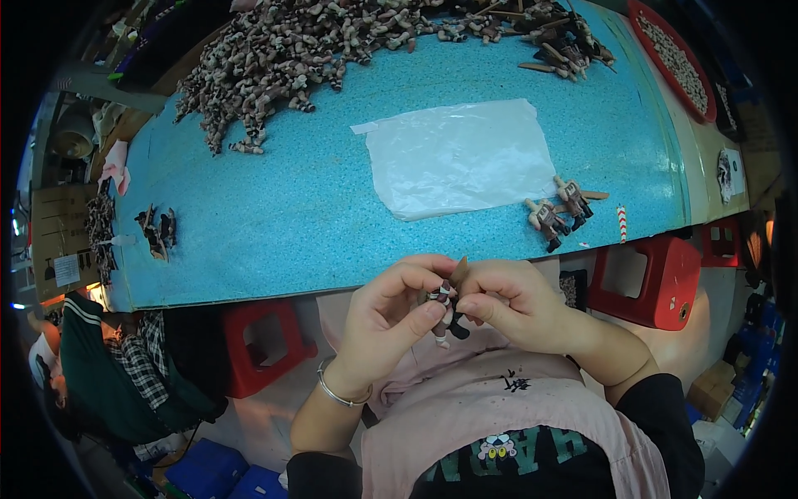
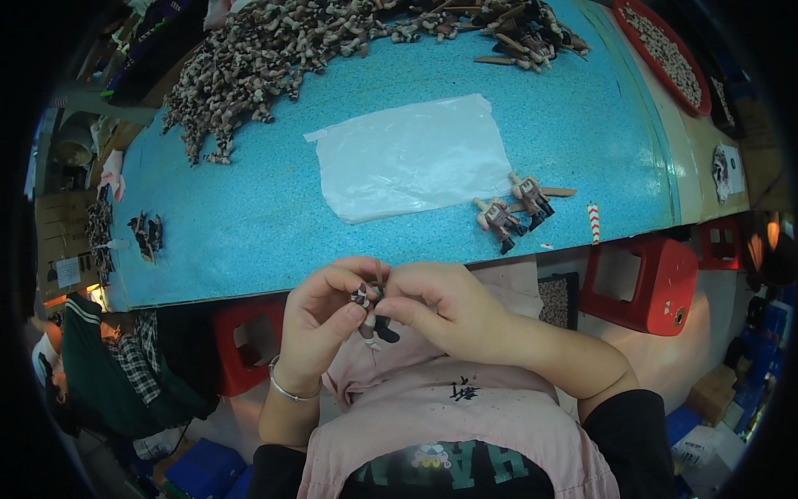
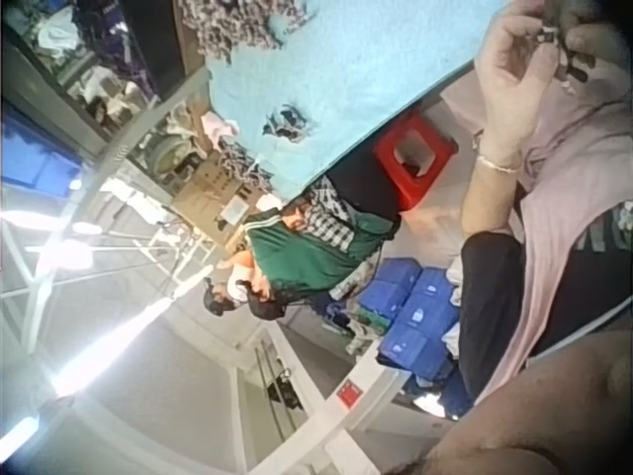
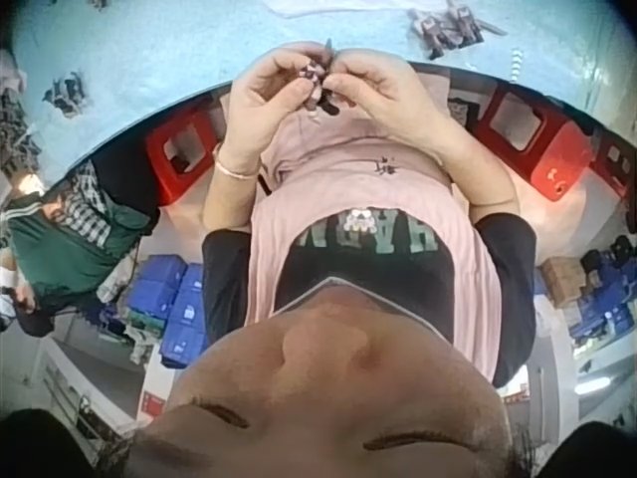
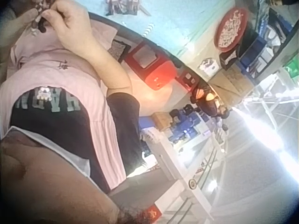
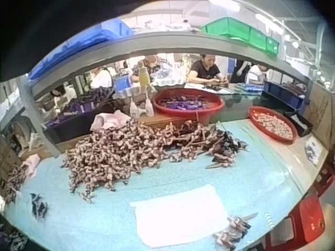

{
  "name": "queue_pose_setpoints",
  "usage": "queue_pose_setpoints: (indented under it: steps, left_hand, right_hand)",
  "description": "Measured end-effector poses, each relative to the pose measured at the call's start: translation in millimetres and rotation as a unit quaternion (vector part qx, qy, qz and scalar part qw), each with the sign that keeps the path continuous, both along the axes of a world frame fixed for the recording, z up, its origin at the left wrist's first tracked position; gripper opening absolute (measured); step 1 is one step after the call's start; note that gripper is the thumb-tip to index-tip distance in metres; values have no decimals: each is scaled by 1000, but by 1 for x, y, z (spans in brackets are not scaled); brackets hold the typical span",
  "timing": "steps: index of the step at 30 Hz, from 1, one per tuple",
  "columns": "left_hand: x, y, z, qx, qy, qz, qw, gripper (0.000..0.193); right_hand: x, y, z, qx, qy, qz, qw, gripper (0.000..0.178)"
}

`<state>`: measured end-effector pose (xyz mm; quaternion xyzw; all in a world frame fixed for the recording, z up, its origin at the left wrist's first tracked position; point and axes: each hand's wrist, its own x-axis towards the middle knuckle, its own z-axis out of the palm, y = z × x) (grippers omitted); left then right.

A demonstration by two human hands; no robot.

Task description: The person attaches parts and accessories onto toy figurine bodies, arranges the figurines in a row, and applies liquid adhesive to them using a squeeze bottle.

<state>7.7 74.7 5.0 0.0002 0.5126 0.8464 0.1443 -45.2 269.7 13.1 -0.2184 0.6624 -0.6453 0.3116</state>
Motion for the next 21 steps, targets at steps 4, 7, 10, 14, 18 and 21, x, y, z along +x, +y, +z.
queue_pose_setpoints:
  steps: [4, 7, 10, 14, 18, 21]
  left_hand:
    - [6, 12, -3, 7, 0, 40, 999, 24]
    - [9, 22, -2, -42, 76, 173, 981, 28]
    - [11, 17, -3, -97, 96, 183, 974, 39]
    - [6, 1, 0, -55, 59, 21, 996, 45]
    - [5, 1, -2, -70, 87, 20, 994, 39]
    - [3, 5, -6, -122, 144, 42, 981, 40]
  right_hand:
    - [1, -3, -3, -39, -3, -25, 999, 16]
    - [4, -11, 2, -26, 99, -47, 994, 23]
    - [1, -5, 0, -25, 134, -16, 991, 37]
    - [8, -6, 5, -67, 84, -57, 993, 39]
    - [4, -8, 11, -39, 149, -53, 987, 43]
    - [-1, -9, 9, -29, 200, -21, 979, 42]
